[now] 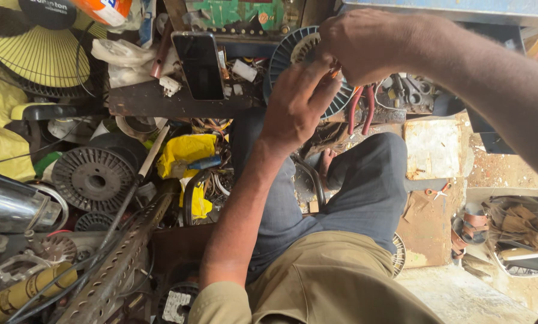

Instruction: The person sits on the floor in a cluttered workshop and repairs a fan motor stator by stripping and inserting wires into the copper windings. They then handle a wooden board with a metal rod, inserting a white plastic piece into the rod.

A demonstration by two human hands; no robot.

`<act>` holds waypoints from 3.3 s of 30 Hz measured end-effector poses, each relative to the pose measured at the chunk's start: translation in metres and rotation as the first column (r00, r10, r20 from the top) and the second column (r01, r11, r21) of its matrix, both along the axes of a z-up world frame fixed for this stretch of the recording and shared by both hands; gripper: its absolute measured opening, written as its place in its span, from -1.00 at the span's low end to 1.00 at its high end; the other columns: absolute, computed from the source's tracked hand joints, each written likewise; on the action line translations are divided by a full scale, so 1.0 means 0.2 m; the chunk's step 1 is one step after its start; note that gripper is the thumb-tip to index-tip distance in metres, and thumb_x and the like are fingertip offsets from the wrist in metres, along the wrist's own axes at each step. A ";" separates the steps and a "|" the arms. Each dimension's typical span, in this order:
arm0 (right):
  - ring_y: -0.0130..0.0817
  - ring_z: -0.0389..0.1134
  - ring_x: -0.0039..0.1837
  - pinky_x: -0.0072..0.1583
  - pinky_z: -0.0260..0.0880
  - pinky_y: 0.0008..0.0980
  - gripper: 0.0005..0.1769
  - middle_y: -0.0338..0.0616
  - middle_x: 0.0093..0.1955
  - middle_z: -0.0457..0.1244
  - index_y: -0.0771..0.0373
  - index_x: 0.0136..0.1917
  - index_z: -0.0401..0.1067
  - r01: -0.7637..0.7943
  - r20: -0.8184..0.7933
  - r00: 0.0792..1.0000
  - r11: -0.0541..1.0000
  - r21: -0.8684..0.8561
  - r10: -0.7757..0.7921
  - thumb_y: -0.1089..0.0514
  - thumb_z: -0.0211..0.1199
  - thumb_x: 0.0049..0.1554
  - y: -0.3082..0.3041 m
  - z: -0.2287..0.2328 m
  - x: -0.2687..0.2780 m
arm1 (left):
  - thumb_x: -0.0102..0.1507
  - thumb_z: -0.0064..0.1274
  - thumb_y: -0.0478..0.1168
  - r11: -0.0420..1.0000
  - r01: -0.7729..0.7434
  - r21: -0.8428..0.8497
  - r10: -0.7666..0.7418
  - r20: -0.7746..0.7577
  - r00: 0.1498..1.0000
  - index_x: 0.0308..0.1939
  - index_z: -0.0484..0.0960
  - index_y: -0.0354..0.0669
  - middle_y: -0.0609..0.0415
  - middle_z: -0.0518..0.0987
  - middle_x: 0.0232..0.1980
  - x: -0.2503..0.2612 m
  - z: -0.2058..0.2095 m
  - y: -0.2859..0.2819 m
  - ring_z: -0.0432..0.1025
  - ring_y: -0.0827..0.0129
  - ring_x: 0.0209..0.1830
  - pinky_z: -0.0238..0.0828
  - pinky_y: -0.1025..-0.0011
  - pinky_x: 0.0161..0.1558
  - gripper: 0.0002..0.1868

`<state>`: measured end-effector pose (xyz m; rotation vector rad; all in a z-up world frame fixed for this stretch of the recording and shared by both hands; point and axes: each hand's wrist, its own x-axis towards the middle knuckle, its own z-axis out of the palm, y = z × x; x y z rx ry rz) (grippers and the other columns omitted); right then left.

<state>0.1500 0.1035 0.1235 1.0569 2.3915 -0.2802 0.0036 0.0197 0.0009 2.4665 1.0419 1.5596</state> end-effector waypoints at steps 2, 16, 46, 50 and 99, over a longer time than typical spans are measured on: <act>-0.19 0.44 -0.01 0.09 0.48 -0.24 -0.53 -0.11 -0.10 0.37 0.06 0.06 0.62 -0.062 -0.159 0.985 0.996 0.069 0.072 0.42 0.25 -0.08 -0.01 -0.01 0.02 | 0.38 0.11 -0.37 1.000 0.003 -0.027 -0.002 0.074 0.997 0.05 0.65 -0.22 0.07 0.48 0.12 0.01 -0.02 -0.01 0.47 0.24 0.14 0.51 0.21 0.19 -0.83; 0.01 0.38 -0.01 -0.02 0.46 -0.13 -0.73 0.07 -0.06 0.30 0.35 0.08 0.51 0.140 -0.675 0.723 0.924 0.357 0.151 0.35 0.27 0.07 -0.35 -0.05 0.05 | 0.30 0.24 -0.40 0.938 0.218 -0.271 -0.017 0.590 0.807 -0.05 0.64 -0.15 0.08 0.57 0.00 -0.02 -0.06 -0.07 0.55 0.35 0.01 0.56 0.43 0.03 -0.83; -0.38 0.37 -0.14 -0.09 0.34 -0.38 -0.90 -0.11 -0.16 0.30 0.33 0.01 0.57 0.685 -0.986 0.168 0.719 0.116 -0.001 0.33 0.42 0.20 -0.56 -0.46 -0.04 | 0.37 0.19 -0.43 0.769 0.530 -0.357 -0.130 0.724 0.677 -0.13 0.62 -0.28 0.12 0.55 -0.10 -0.06 -0.09 0.04 0.45 0.53 -0.15 0.44 0.55 -0.10 -0.95; -0.38 0.25 -0.17 -0.09 0.25 -0.38 -0.96 -0.11 -0.19 0.24 0.31 0.02 0.55 0.723 -0.990 0.006 0.684 -0.092 -0.140 0.34 0.37 0.28 -0.57 -0.49 -0.06 | 0.39 0.05 -0.45 0.821 0.454 -0.346 -0.138 0.652 0.746 0.13 0.57 -0.22 0.09 0.69 -0.04 -0.05 -0.04 0.01 0.64 0.49 -0.05 0.61 0.47 -0.01 -0.76; -0.20 0.41 -0.07 0.00 0.39 -0.32 -0.89 -0.03 -0.10 0.35 0.30 0.00 0.46 0.681 -0.953 0.298 0.711 0.177 -0.048 0.42 0.22 0.22 -0.62 -0.45 -0.04 | 0.32 -0.01 -0.44 0.966 0.145 -0.213 -0.078 0.295 0.952 -0.12 0.42 -0.27 -0.11 0.44 -0.10 -0.08 0.08 0.05 0.41 -0.02 -0.04 0.40 0.12 0.04 -0.90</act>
